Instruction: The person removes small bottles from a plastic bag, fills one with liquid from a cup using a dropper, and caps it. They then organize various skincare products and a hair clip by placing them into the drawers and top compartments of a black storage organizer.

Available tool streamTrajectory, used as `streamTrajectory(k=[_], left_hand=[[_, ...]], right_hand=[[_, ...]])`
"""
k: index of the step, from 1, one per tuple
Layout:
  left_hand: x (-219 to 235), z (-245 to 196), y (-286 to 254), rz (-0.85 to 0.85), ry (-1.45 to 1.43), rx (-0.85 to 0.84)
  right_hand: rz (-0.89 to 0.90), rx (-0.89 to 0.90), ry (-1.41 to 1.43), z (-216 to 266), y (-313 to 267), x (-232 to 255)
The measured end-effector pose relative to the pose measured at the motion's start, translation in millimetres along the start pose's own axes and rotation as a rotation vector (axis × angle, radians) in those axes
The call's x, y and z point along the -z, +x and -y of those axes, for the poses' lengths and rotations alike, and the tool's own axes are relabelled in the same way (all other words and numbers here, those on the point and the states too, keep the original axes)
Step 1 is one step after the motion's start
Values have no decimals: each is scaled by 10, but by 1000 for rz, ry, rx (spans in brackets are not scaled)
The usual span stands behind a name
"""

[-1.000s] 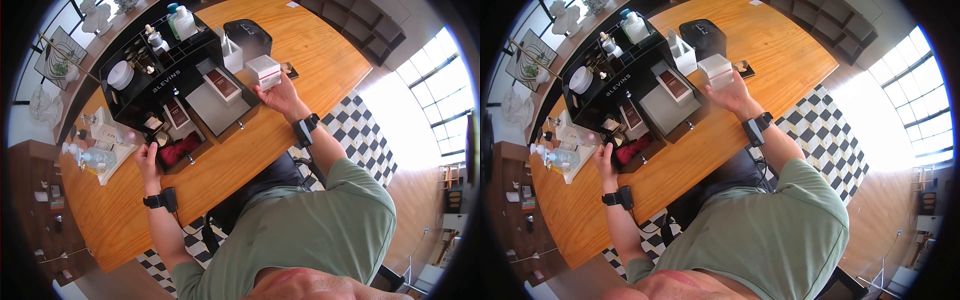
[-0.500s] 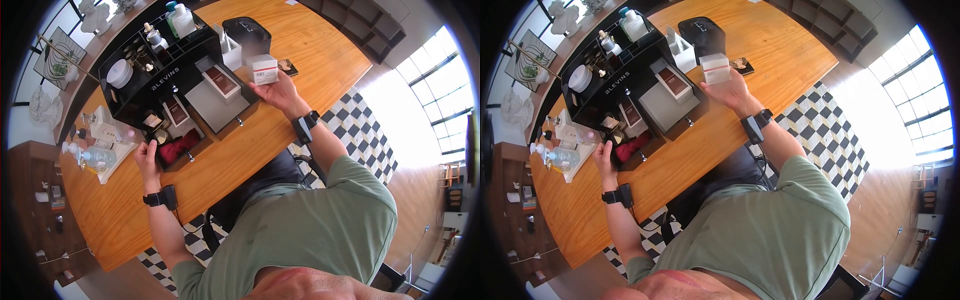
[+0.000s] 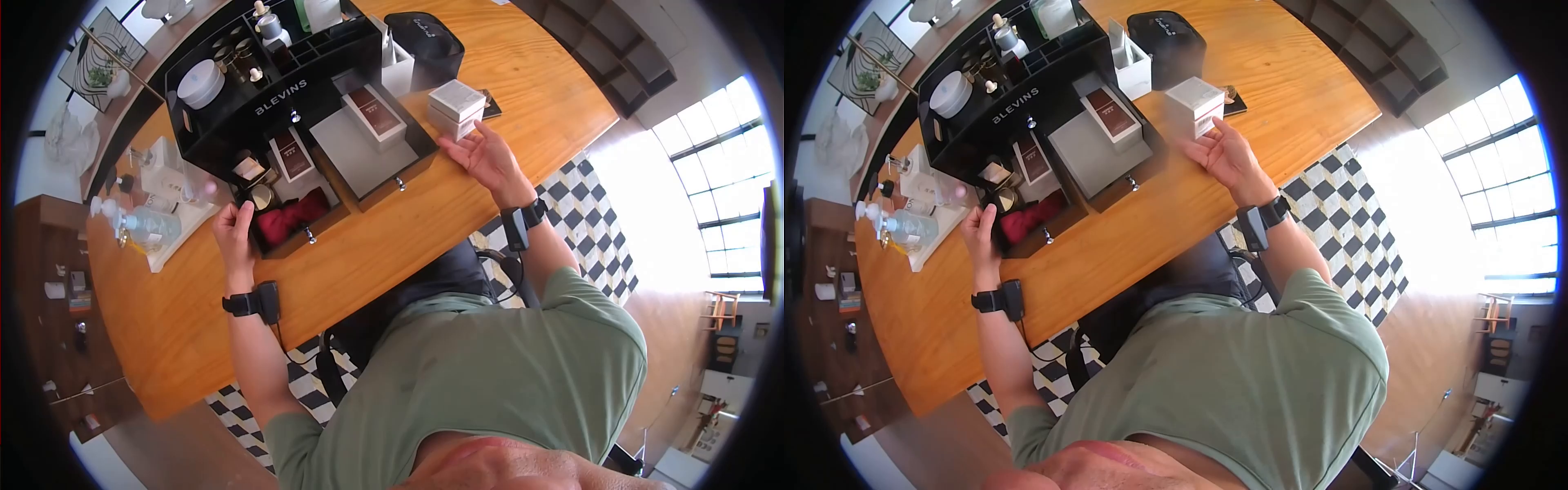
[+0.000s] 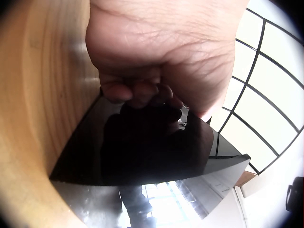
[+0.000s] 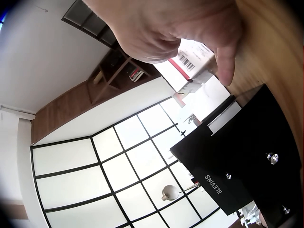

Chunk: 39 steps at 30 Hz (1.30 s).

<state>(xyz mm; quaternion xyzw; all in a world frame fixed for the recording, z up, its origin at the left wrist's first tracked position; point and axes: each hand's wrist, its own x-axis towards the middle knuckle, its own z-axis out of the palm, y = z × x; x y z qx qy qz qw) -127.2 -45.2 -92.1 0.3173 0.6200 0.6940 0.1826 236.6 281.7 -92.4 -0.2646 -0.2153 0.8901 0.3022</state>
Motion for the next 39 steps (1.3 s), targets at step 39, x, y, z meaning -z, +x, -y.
streamTrajectory(k=[39], left_hand=[[84, 94, 31, 19, 23, -2]], right_hand=[[-344, 829, -1867, 300, 14, -520]])
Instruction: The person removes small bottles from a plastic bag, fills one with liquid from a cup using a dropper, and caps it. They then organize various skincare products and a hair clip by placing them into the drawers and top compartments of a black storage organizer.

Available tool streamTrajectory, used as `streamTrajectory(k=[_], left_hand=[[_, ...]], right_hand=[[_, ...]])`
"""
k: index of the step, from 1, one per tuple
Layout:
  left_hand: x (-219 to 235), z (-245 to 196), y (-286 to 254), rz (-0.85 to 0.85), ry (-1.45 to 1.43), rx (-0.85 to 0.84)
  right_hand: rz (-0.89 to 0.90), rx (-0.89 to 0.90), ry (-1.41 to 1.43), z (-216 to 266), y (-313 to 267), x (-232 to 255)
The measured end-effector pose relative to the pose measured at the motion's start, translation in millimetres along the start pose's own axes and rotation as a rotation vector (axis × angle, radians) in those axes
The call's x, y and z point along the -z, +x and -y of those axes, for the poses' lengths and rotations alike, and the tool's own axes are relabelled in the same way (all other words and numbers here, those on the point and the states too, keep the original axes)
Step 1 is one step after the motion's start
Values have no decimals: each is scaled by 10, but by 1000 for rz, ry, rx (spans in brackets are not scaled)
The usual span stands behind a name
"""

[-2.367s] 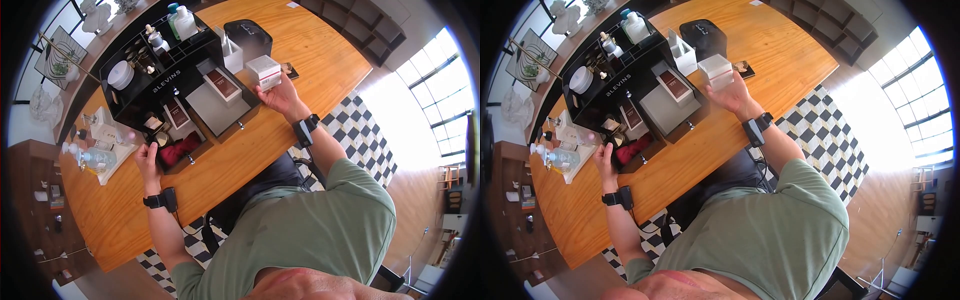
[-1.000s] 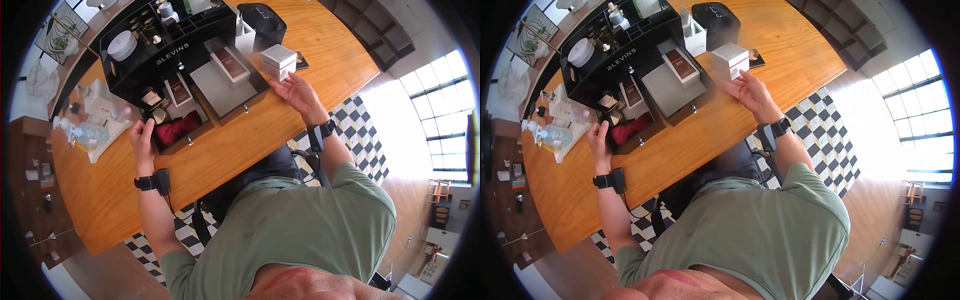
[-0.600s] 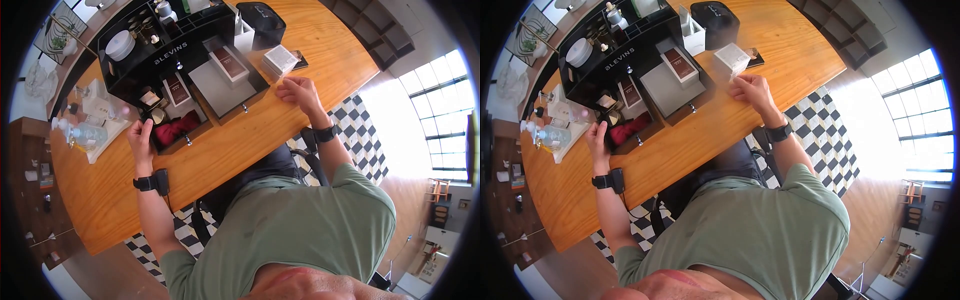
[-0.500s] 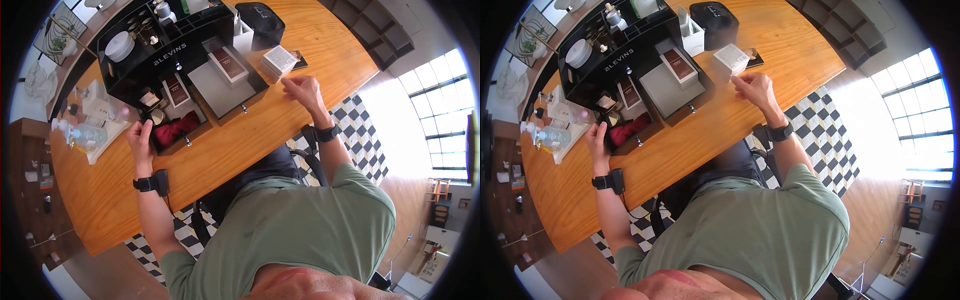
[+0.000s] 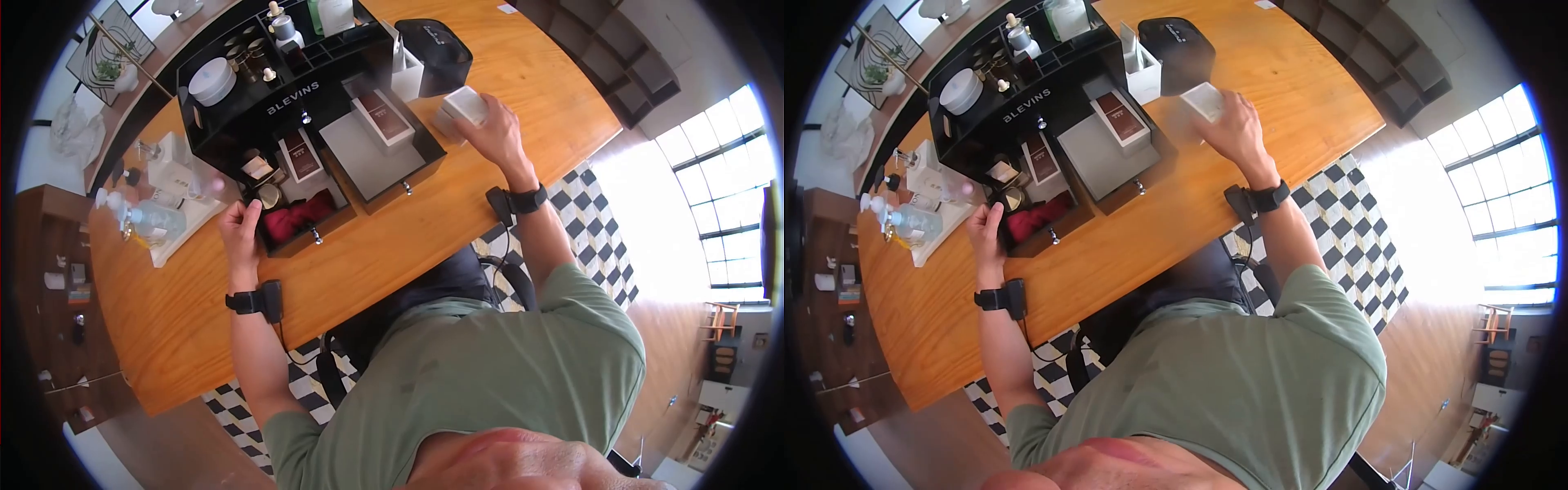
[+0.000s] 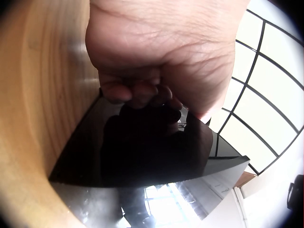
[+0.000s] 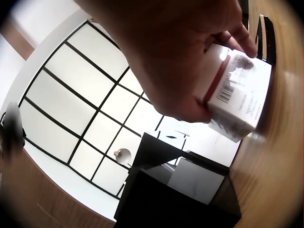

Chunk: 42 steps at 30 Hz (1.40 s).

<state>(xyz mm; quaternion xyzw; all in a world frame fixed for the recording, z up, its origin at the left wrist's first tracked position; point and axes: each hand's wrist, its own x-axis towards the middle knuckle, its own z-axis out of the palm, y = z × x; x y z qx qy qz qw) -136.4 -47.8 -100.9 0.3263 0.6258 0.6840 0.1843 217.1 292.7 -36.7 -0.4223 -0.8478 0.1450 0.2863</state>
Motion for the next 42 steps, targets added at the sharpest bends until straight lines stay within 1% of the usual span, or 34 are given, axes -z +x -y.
streamTrajectory(k=[1, 2, 4, 5, 6, 8, 9, 10, 12, 14, 16, 19, 22, 26, 28, 32, 34, 35, 37, 40, 42], left_hand=[[10, 18, 8, -5, -2, -6], [19, 40, 13, -3, 7, -4], [5, 33, 11, 2, 8, -3], [-5, 28, 4, -9, -6, 2], [-25, 27, -2, -18, -20, 8], [33, 132, 21, -16, -29, 4], [10, 122, 24, -24, -28, 1], [-7, 111, 14, -19, -36, 2], [-17, 42, -7, -4, -62, 3], [-8, 54, -3, 1, -65, 8], [5, 50, -3, 5, -67, 16], [-20, -9, -21, 2, -59, 25], [-15, -4, -10, 0, -20, 0], [25, 35, 3, 3, 12, -10], [-14, -3, -7, -10, 12, -17], [-1, 3, -2, -1, 6, -24], [-22, -29, -10, -2, -5, -11], [-26, -34, -11, -1, -4, -12], [-29, -37, -11, -5, -12, -12], [-20, -21, -10, -2, -11, -8], [-20, -24, -13, -4, -11, -5]], right_hand=[[-33, -35, 89, -53, 0, -26], [-36, -29, 89, -105, -10, -81], [-128, -95, 895, -205, -37, -156], [-90, -82, 1127, -282, -31, -148], [-98, -83, 1119, -230, -57, -78], [-31, 53, 1737, -17, -141, 65], [-4, 51, 1881, -34, -147, 63], [-8, 53, 1873, -103, -152, 36], [143, -102, 2143, -210, -167, -9], [135, -129, 2166, -219, -180, -39], [191, -143, 2194, -198, -197, -67], [177, -183, 2182, -159, -229, -82], [206, -144, 2241, -174, -218, -113], [242, -172, 2274, -226, -205, -142], [257, -215, 2344, -200, -201, -142], [276, -248, 2398, -76, -222, -89], [287, -273, 2299, -25, -244, -47], [285, -273, 2301, 4, -251, -42], [224, -269, 2191, 55, -266, -52], [202, -302, 2123, 10, -268, -86], [217, -280, 2126, 5, -268, -93]])
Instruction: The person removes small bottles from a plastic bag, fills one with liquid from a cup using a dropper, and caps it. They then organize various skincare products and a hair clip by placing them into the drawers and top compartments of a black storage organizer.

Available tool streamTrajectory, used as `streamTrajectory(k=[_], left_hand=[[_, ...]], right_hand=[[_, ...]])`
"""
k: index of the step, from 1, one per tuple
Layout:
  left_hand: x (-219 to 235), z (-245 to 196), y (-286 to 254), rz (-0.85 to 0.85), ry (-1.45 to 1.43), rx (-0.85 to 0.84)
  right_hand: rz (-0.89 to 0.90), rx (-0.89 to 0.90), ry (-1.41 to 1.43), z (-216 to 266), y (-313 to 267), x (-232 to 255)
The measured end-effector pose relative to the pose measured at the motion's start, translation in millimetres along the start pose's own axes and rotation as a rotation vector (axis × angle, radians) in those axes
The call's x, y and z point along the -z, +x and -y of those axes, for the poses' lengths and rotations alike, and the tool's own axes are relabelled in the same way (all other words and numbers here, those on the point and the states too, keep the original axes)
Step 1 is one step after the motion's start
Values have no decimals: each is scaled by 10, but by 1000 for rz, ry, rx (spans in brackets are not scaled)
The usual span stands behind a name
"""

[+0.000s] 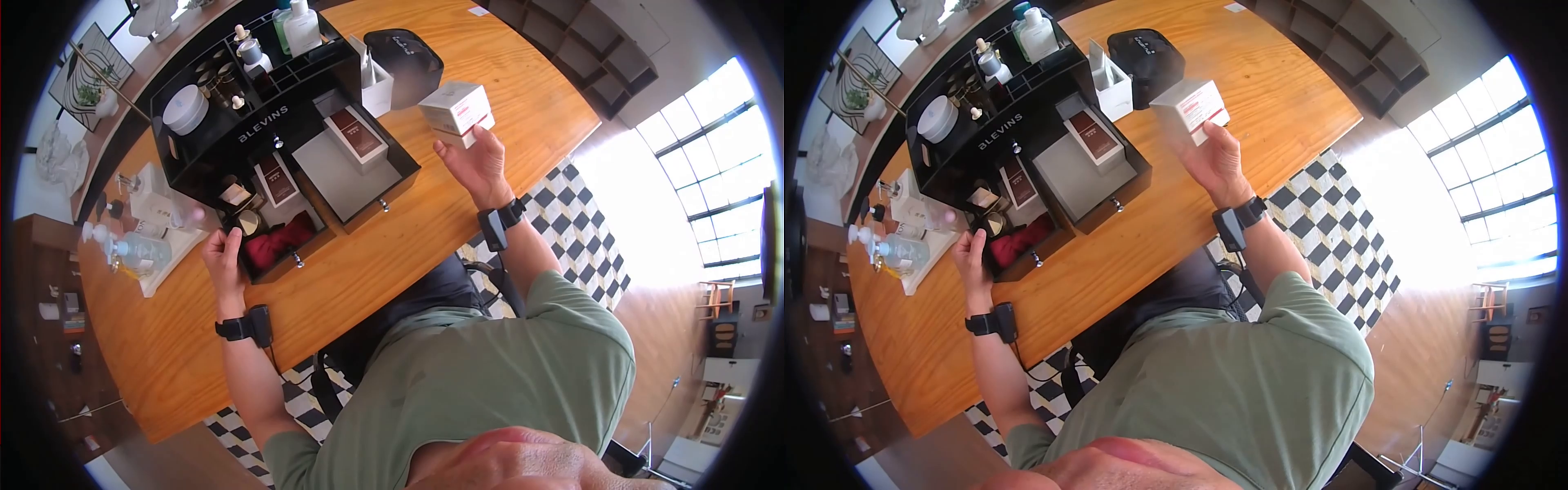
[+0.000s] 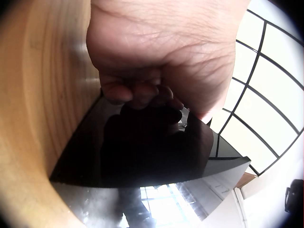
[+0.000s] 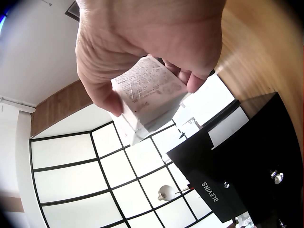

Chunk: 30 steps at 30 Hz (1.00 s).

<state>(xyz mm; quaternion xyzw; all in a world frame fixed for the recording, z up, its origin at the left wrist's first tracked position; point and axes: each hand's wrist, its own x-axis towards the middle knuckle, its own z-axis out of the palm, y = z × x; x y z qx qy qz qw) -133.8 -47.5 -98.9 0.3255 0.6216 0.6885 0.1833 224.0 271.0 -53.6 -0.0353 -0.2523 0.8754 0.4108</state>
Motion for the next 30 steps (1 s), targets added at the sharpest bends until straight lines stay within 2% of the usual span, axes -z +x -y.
streamTrajectory(k=[5, 10, 30], left_hand=[[-4, 4, 1, 1, -6, -7], [-24, -38, -8, 3, -22, 2], [-28, -38, -2, 1, -12, -3]], right_hand=[[18, 2, 1, -9, 34, 56], [20, 27, -122, -7, 40, 103], [-12, 40, -59, 36, 5, 7]])
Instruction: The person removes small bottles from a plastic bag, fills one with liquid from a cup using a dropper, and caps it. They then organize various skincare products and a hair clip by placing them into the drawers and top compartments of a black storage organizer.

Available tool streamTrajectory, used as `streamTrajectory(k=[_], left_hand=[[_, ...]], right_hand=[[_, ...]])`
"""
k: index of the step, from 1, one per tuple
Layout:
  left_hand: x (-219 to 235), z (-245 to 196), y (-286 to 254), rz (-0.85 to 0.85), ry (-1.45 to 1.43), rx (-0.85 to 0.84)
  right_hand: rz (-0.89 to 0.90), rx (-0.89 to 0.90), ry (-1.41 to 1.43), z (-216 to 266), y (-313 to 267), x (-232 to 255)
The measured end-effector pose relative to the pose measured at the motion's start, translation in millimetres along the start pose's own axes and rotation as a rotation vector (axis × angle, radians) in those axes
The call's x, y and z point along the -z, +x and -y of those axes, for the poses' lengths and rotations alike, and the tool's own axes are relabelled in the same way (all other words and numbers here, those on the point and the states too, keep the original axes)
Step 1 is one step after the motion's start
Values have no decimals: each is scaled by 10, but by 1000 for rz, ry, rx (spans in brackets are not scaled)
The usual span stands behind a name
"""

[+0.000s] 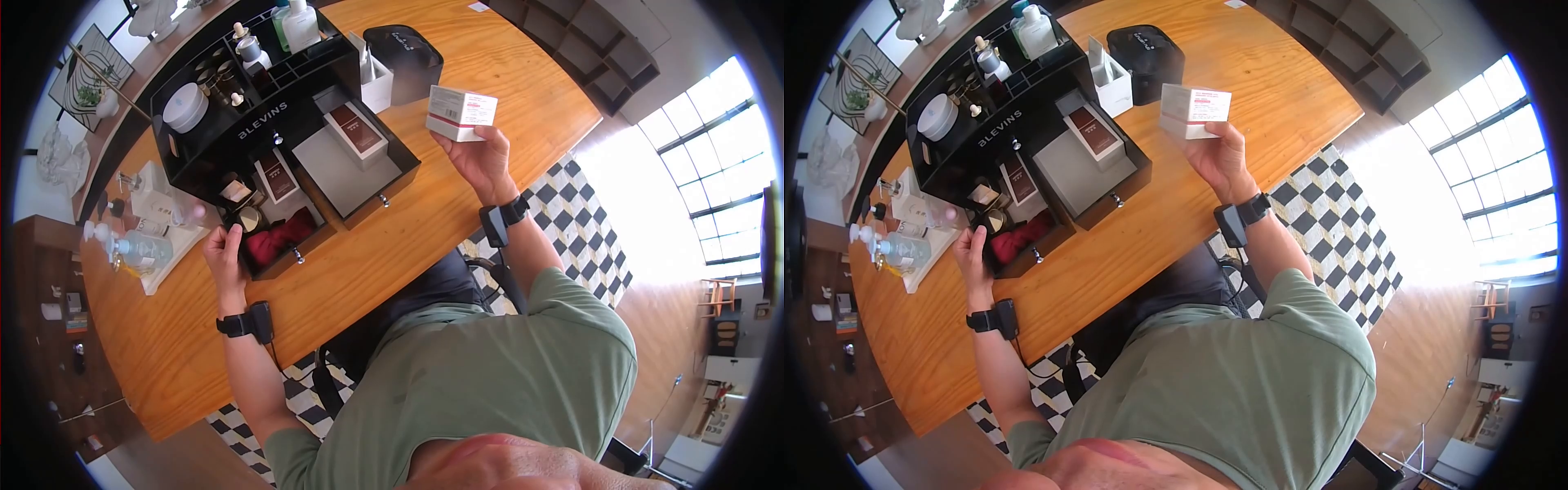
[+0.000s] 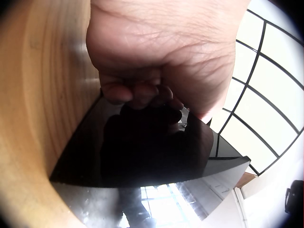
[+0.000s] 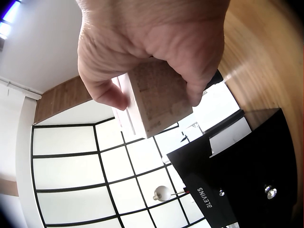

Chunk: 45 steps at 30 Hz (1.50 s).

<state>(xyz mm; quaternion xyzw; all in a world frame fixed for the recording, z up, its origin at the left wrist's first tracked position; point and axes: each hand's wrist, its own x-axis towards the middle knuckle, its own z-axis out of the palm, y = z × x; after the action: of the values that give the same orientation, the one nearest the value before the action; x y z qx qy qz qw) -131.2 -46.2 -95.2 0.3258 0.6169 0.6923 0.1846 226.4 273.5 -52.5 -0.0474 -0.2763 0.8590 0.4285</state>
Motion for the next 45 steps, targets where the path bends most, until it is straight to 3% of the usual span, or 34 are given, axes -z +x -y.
streamTrajectory(k=[5, 7, 8, 10, 11, 12, 14, 15, 18, 21, 31, 33, 38, 45], left_hand=[[5, 6, 3, 5, -2, -1], [-7, -7, -4, -1, -10, 9], [3, -2, -3, -1, -10, 8], [20, 15, 7, -1, 8, 13], [23, 24, 6, 1, 8, 11], [18, 23, 3, -2, 3, 19], [17, 25, 4, -6, 0, 25], [20, 24, 3, -6, 11, 28], [5, -2, -10, -3, 18, 33], [7, -2, -6, 2, 24, 18], [20, 37, 3, 8, 24, -12], [14, 25, -5, -5, 1, 3], [-18, -29, -32, -10, -6, 19], [16, 26, -4, -10, 31, -5]], right_hand=[[-8, -60, -65, 131, 13, 16], [-111, -9, -362, 193, 79, 59], [-110, -7, -361, 218, 117, 100], [-171, 183, -1115, 247, 177, 114], [-240, 180, -1347, 288, 184, 117], [-240, 183, -1346, 306, 171, 2], [-231, 248, -1786, 287, 134, -202], [-201, 301, -1843, 252, 172, -196], [-89, 325, -1968, 201, 177, -258], [-42, 306, -1921, 160, 209, -281], [-12, 197, -1903, 57, 228, -437], [46, 341, -1970, 50, 241, -335], [307, 375, -1987, 204, 208, -317], [115, 221, -2114, 76, 269, -406]])
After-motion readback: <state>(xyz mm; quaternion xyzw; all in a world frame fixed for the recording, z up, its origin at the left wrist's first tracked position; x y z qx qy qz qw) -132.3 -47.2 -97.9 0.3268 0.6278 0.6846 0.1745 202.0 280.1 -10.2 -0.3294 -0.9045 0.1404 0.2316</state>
